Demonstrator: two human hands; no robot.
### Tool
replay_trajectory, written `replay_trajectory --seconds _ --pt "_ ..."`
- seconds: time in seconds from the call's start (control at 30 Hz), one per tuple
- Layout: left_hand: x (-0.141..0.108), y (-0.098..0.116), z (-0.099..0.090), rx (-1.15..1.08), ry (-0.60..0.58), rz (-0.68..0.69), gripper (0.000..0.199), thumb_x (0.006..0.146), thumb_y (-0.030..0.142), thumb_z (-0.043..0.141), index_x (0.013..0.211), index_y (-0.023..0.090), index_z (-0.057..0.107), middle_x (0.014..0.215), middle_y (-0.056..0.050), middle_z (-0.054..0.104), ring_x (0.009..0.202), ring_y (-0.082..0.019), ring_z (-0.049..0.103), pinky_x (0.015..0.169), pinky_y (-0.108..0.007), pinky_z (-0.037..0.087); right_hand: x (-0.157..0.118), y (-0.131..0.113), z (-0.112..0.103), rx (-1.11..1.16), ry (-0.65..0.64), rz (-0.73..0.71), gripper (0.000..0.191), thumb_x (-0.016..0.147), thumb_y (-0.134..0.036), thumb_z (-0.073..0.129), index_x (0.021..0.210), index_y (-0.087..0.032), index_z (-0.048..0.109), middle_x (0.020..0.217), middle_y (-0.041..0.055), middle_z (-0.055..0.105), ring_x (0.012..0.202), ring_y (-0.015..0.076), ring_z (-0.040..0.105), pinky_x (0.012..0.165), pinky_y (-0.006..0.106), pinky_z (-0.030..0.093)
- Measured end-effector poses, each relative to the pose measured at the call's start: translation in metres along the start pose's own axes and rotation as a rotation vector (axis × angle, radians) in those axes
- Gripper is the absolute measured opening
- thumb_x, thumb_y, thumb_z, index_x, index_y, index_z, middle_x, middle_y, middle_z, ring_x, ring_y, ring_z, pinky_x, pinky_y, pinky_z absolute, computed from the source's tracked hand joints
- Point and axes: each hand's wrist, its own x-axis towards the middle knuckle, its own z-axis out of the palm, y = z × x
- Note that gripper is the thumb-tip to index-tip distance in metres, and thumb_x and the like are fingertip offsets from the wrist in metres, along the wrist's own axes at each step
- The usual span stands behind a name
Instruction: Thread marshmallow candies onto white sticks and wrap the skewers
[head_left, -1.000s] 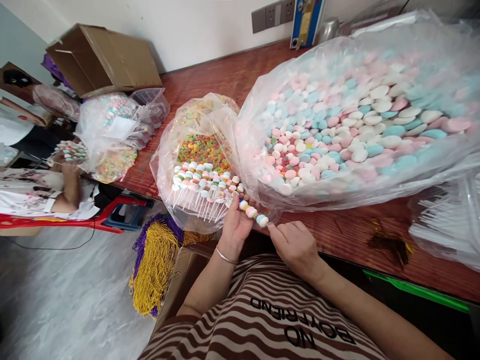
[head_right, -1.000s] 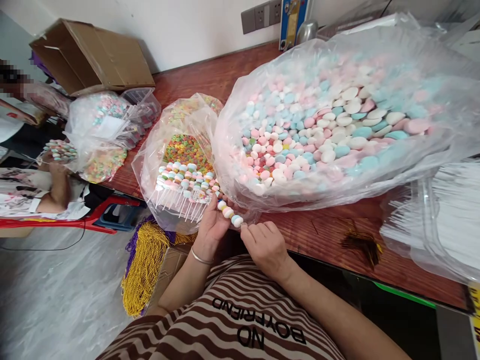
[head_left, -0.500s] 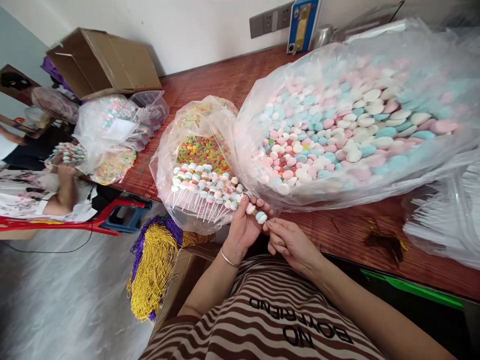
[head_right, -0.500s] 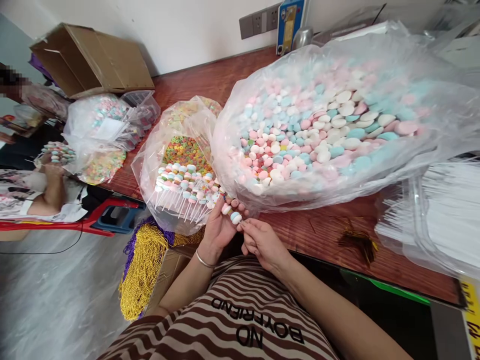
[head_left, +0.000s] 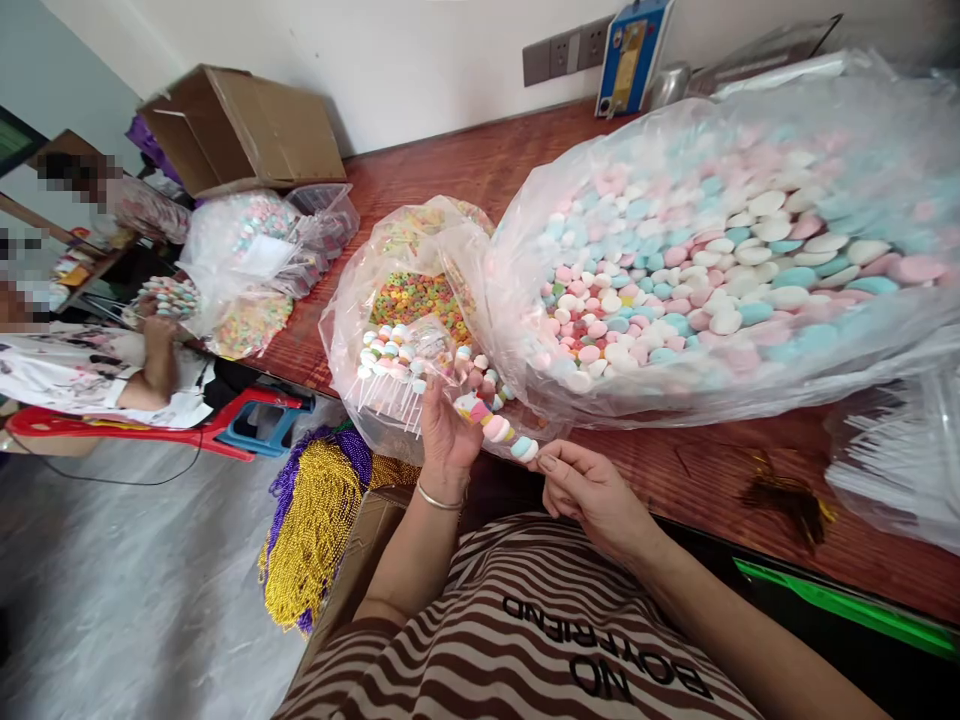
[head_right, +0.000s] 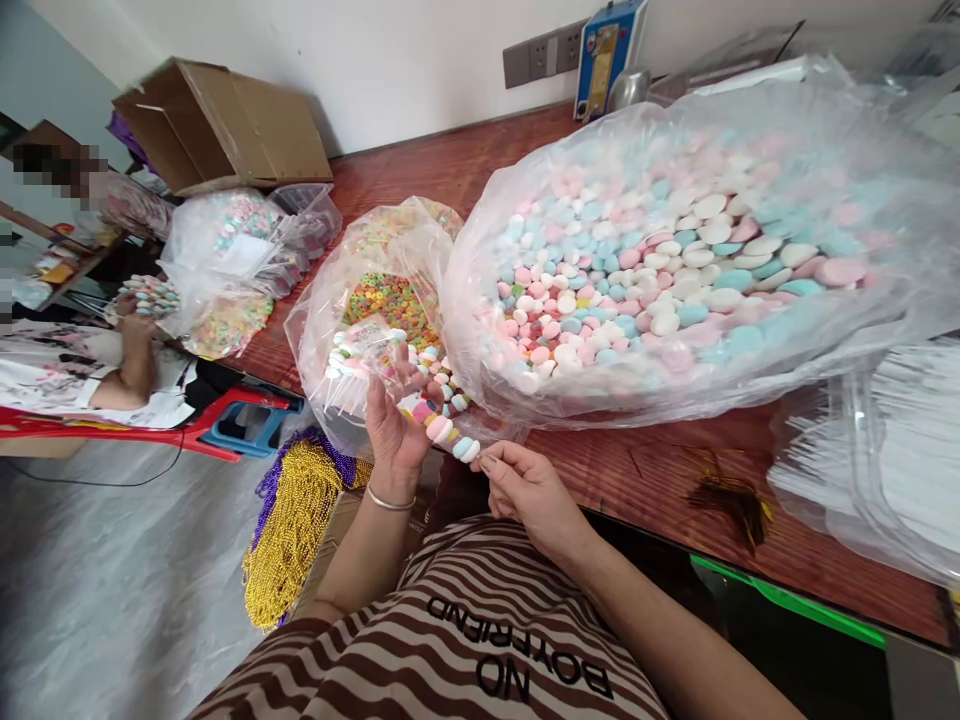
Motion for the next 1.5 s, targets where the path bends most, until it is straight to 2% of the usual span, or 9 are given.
replay_trajectory --seconds 0.43,0.53,0.7,0.77,1.0,1.1,1.2,1.37,1.5 --pt "-0.010 -0.006 0.017 -0.009 -0.120 -0.083 0.015 0.100 0.028 0.057 0.093 0.020 0.068 0.065 0.006 0.039 0.051 -0.006 0.039 0.065 -0.021 0.050 -0.015 -0.003 0.004 0.226 -0.278 0.245 0.027 0.095 -0.045 0.065 0.096 -0.019 0.070 0.050 -0.0131 0.027 0.038 0.0047 0.013 0.036 0.018 0.027" --pt "-0.012 -0.012 0.019 -0.011 -0.079 -0.105 0.018 0.099 0.031 0.059 0.086 0.020 0.063 0.066 0.006 0.040 0.053 -0.007 0.043 0.073 -0.025 0.053 -0.013 0.002 0.001 -0.101 -0.173 0.024 0.032 0.100 -0.048 0.055 0.104 -0.020 0.070 0.050 -0.0105 0.035 0.037 0.0074 0.026 0.041 0.021 0.031" --pt "-0.017 -0.022 0.023 0.007 -0.011 -0.096 0.017 0.099 0.030 0.059 0.087 0.019 0.061 0.067 0.006 0.044 0.058 -0.008 0.049 0.073 -0.025 0.053 -0.004 0.005 -0.016 -1.082 0.225 -0.697 0.030 0.100 -0.030 0.054 0.117 -0.015 0.075 0.059 0.0024 0.059 0.055 0.0150 0.051 0.061 0.029 0.042" --pt "-0.018 -0.026 0.024 -0.003 0.002 -0.108 0.018 0.099 0.032 0.059 0.087 0.019 0.061 0.067 0.005 0.045 0.059 -0.008 0.050 0.073 -0.025 0.053 -0.003 0.003 -0.018 -1.189 0.276 -0.780 0.030 0.098 -0.027 0.056 0.116 -0.013 0.076 0.057 0.0027 0.059 0.053 0.0147 0.050 0.062 0.030 0.042" --pt "-0.016 -0.024 0.012 -0.001 -0.077 -0.281 0.029 0.096 0.047 0.059 0.081 0.023 0.059 0.059 0.005 0.040 0.055 -0.012 0.050 0.078 -0.035 0.056 -0.010 -0.008 -0.003 0.028 -0.203 0.039 0.034 0.098 -0.049 0.056 0.091 -0.019 0.072 0.039 -0.0147 0.024 0.027 0.0057 0.017 0.037 0.024 0.039" --pt "-0.014 -0.026 0.005 -0.006 -0.119 -0.335 0.034 0.093 0.053 0.058 0.076 0.024 0.057 0.054 0.005 0.037 0.055 -0.016 0.051 0.082 -0.044 0.057 -0.010 -0.007 -0.001 0.239 -0.299 0.112 0.032 0.095 -0.050 0.059 0.087 -0.020 0.068 0.037 -0.0167 0.021 0.024 0.0046 0.012 0.033 0.022 0.037" --pt "-0.014 -0.031 0.002 0.043 -0.197 -0.362 0.025 0.091 0.044 0.063 0.078 0.023 0.061 0.054 0.003 0.043 0.060 -0.018 0.058 0.089 -0.047 0.056 -0.006 -0.007 -0.001 -0.120 -0.171 -0.063 0.036 0.100 -0.047 0.050 0.087 -0.019 0.069 0.040 -0.0132 0.028 0.028 0.0067 0.021 0.040 0.024 0.040" --pt "-0.019 -0.040 0.005 0.201 -0.251 -0.335 0.020 0.085 0.028 0.073 0.101 0.017 0.070 0.084 -0.006 0.070 0.087 -0.022 0.071 0.090 -0.037 0.055 0.002 -0.010 -0.014 -1.302 0.258 -0.788 0.028 0.102 -0.027 0.051 0.106 -0.013 0.075 0.058 0.0022 0.061 0.053 0.0133 0.051 0.059 0.029 0.039" --pt "-0.013 -0.032 0.012 0.075 -0.153 -0.264 0.046 0.087 0.052 0.071 0.120 0.021 0.067 0.122 -0.014 0.070 0.113 -0.028 0.068 0.093 -0.040 0.055 0.002 -0.012 -0.025 -1.515 0.324 -1.016 0.032 0.102 -0.017 0.049 0.126 -0.010 0.069 0.067 0.0050 0.070 0.059 0.0154 0.058 0.066 0.031 0.041"
